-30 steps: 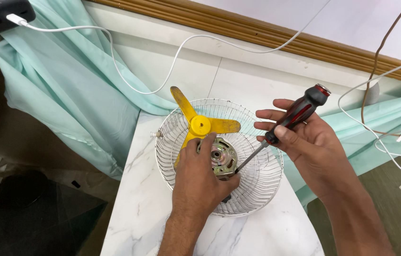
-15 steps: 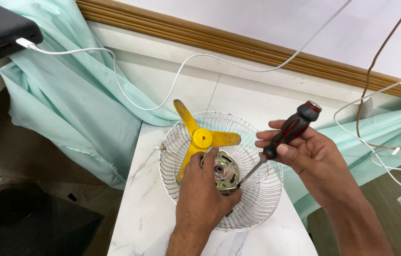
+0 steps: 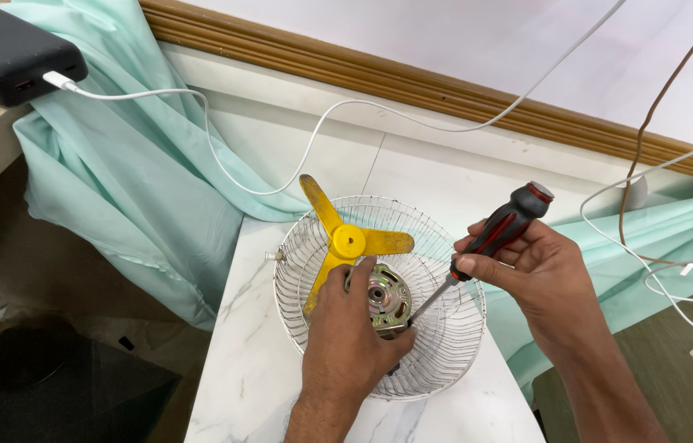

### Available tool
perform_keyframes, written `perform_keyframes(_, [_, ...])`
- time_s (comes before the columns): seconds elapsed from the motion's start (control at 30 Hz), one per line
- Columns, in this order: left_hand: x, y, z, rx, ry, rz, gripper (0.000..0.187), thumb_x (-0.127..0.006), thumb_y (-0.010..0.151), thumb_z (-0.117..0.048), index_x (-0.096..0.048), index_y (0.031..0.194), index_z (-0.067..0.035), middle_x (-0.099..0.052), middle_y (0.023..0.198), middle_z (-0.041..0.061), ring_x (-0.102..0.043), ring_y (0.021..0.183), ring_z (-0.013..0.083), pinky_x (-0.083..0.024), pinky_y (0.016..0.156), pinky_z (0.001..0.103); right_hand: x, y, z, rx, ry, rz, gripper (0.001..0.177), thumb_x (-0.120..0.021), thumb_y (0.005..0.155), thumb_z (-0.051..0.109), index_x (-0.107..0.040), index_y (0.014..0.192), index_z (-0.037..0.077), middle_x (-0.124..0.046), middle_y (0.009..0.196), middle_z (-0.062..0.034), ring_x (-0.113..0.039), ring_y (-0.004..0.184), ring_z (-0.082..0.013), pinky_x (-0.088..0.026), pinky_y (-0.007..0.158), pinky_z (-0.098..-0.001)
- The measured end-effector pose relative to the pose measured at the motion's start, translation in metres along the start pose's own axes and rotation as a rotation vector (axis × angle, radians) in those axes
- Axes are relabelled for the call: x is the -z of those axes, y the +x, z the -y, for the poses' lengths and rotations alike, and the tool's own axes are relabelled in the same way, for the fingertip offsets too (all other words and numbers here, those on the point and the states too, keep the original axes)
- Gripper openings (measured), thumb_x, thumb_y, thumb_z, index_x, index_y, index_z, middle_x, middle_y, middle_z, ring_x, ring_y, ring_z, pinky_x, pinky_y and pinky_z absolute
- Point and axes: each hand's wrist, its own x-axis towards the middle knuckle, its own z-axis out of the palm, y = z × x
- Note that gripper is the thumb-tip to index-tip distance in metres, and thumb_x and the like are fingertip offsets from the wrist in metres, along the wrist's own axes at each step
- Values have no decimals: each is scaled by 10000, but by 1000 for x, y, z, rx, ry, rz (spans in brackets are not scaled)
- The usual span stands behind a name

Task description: The person uses a screwdriver to loosen and remove a screw from the central hub of a yellow fan blade assembly. They hold the fan motor housing steady with one hand while turning the screwdriver with the other, then set the screwdriver aside.

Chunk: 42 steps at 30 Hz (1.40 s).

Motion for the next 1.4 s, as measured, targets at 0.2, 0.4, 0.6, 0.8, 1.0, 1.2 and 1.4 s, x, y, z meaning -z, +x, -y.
perform_keyframes(0.2, [-2,0,3,-24,-21,-27,1049,-952,587,-258,-434,1488,-114,-487,1342,170,-488,1245,371,-442,1031,505,1,-4,2,-21,149,210,475,-697,779,-13,-631,1249,-18,-770,1122,-153,-721,1129,-229,-574,1019,-397])
perform_keyframes(0.4, [-3,2,4,-39,-26,-40,1040,-952,584,-265,-447,1479,-108,-498,1323,170,-496,1240,373,-446,1031,505,-1,0,-4,-3,-57,55,478,-746,789,-67,-629,1252,-32,-737,1085,-205,-695,1084,-254,-584,980,-399])
perform_keyframes(0.6, [-2,4,2,-7,-4,-12,1060,-957,579,-266,-431,1488,-122,-476,1375,171,-473,1264,367,-424,1043,501,4,1,-8,-37,65,49,423,-711,809,-52,-626,1223,-67,-766,1069,-221,-735,1064,-278,-613,972,-421])
perform_keyframes(0.8, [-1,4,2,2,-9,-12,1051,-954,582,-274,-437,1486,-129,-478,1384,167,-473,1275,362,-429,1053,489,4,1,-9,-20,203,122,468,-661,876,-6,-584,1336,25,-769,1181,-155,-749,1118,-239,-626,993,-397])
perform_keyframes(1.0, [-1,4,1,-1,-10,-11,1063,-955,573,-273,-432,1485,-125,-479,1381,170,-476,1273,358,-433,1044,490,-1,2,-5,-66,-71,-60,413,-698,872,-55,-585,1258,-149,-719,1103,-297,-706,1064,-347,-592,997,-472])
perform_keyframes(1.2, [-2,3,2,-11,-10,-22,1054,-952,581,-279,-435,1486,-122,-489,1366,170,-483,1263,362,-433,1048,496,-1,1,1,-42,149,109,512,-658,828,17,-574,1333,-2,-747,1178,-187,-739,1126,-242,-617,985,-387])
perform_keyframes(1.4, [-4,4,4,-14,1,-24,1047,-954,585,-287,-440,1483,-125,-474,1389,183,-480,1261,370,-434,1036,503,-4,3,-4,-2,2,40,430,-716,859,-20,-631,1278,-59,-731,1098,-214,-708,1050,-258,-595,957,-403])
